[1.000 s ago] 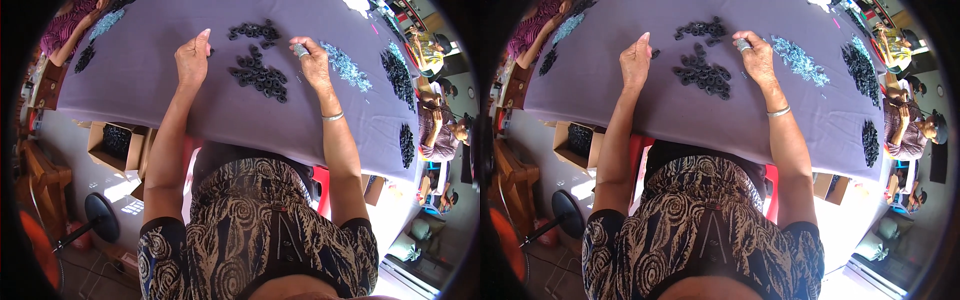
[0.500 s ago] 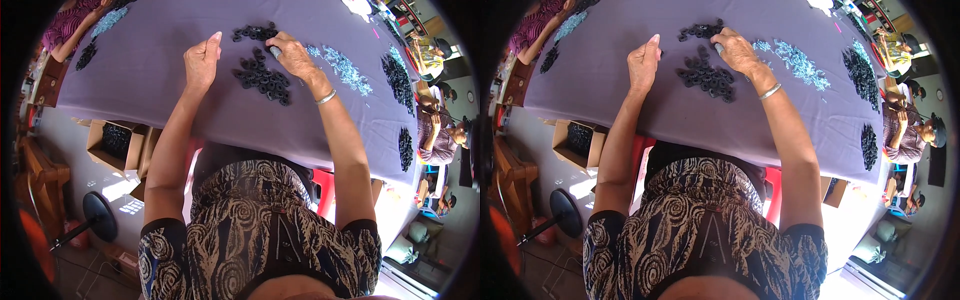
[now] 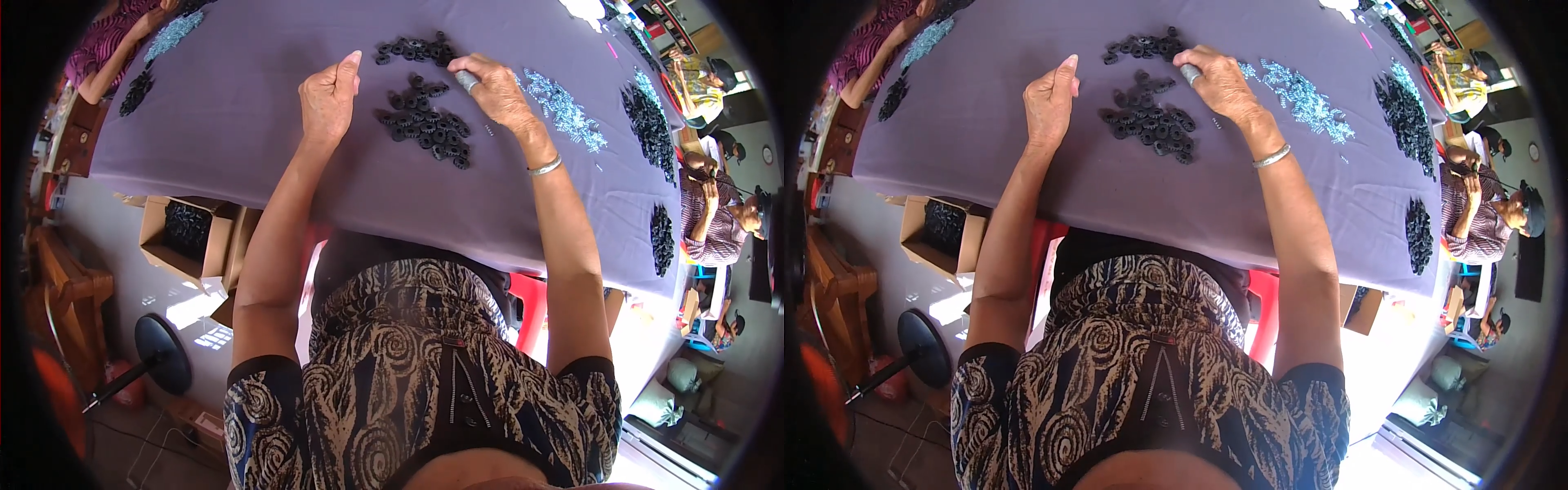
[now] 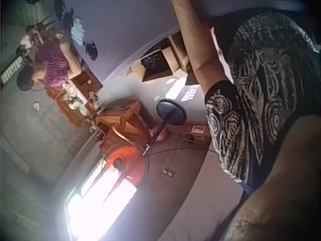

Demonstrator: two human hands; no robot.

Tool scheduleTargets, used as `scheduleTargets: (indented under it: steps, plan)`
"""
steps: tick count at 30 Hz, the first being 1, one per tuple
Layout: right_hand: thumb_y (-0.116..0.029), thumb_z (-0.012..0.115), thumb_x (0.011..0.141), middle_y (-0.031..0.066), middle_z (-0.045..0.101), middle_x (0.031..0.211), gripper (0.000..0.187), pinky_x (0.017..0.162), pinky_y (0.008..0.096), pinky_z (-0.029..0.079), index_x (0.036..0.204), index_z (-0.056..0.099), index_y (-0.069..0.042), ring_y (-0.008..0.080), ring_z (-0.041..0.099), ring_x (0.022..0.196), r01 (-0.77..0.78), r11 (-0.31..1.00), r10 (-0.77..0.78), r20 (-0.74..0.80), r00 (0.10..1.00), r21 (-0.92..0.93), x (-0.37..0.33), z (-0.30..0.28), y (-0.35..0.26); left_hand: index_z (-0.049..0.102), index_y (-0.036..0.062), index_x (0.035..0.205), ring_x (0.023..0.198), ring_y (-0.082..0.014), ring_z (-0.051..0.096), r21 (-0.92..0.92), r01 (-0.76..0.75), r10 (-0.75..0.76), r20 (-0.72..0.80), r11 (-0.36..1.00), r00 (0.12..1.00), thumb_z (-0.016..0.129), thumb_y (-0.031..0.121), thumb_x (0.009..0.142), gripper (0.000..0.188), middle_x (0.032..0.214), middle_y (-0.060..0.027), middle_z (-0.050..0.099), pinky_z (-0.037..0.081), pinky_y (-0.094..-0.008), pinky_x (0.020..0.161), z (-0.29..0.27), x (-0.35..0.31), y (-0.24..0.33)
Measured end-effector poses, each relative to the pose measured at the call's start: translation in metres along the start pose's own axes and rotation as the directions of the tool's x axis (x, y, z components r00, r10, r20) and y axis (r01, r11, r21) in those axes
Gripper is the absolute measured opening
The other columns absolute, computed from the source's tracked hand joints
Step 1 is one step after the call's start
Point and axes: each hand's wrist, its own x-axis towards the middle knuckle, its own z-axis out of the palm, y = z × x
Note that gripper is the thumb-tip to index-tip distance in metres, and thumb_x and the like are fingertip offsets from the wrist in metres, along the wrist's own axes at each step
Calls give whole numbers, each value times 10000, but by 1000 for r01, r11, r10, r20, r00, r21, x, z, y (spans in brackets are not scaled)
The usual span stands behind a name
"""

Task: Assembling small garment components by inserting silver-colored inserts into black plastic housings at a workshop table.

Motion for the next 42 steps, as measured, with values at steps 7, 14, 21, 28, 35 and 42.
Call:
scheduleTargets:
  steps: [7, 14, 21, 28, 35, 42]
  plan:
    - [62, 589, 732, 67, 599, 919, 244, 737, 383, 528, 940, 634, -57, 287, 613, 855, 238, 944, -232, 51, 971, -227, -8, 14, -2, 485, 8, 554, 480, -90, 383, 27, -19, 19, 15, 999, 1000, 578, 371, 901, 511, 478, -3, 412, 365, -279, 484, 0, -2, 1]
    - [6, 627, 719, 94, 602, 808, 122, 670, 359, 492, 838, 615, -20, 263, 610, 727, -58, 995, 60, 27, 998, -82, -12, 6, -9, 486, 9, 552, 478, -89, 387, 35, -43, 42, 18, 998, 999, 580, 368, 901, 510, 476, -9, 416, 367, -283, 481, 1, -3, 0]
    - [29, 633, 742, 40, 588, 789, 116, 637, 255, 448, 851, 633, -11, 117, 539, 689, -186, 982, 173, 233, 957, 32, -23, -16, -8, 494, 4, 555, 473, -84, 392, 73, -72, 68, 53, 995, 996, 587, 353, 900, 500, 472, -10, 427, 365, -283, 474, 2, -4, 2]
    - [7, 611, 808, 54, 597, 820, 189, 691, 260, 478, 988, 633, -43, 149, 589, 739, -195, 956, 175, 107, 979, 218, -25, -6, -4, 525, -5, 565, 461, -76, 408, 91, -80, 73, 83, 993, 994, 596, 340, 895, 483, 472, -18, 465, 364, -278, 463, 4, -5, 4]
    - [29, 615, 770, 78, 581, 882, 245, 666, 322, 501, 1006, 625, -38, 205, 609, 709, 146, 982, -136, 87, 987, -124, -10, 17, -15, 532, -8, 572, 467, -71, 423, 90, -102, 95, 82, 991, 992, 602, 328, 893, 470, 474, -18, 474, 368, -274, 464, 6, -6, 2]
    - [10, 602, 712, 98, 602, 795, 172, 681, 391, 480, 881, 589, -22, 294, 599, 740, 13, 998, -7, 109, 994, -53, -5, 16, -19, 522, -8, 613, 477, -70, 357, 33, -118, 112, 144, 993, 983, 633, 252, 878, 387, 477, 0, 404, 346, -279, 455, 11, -11, 8]
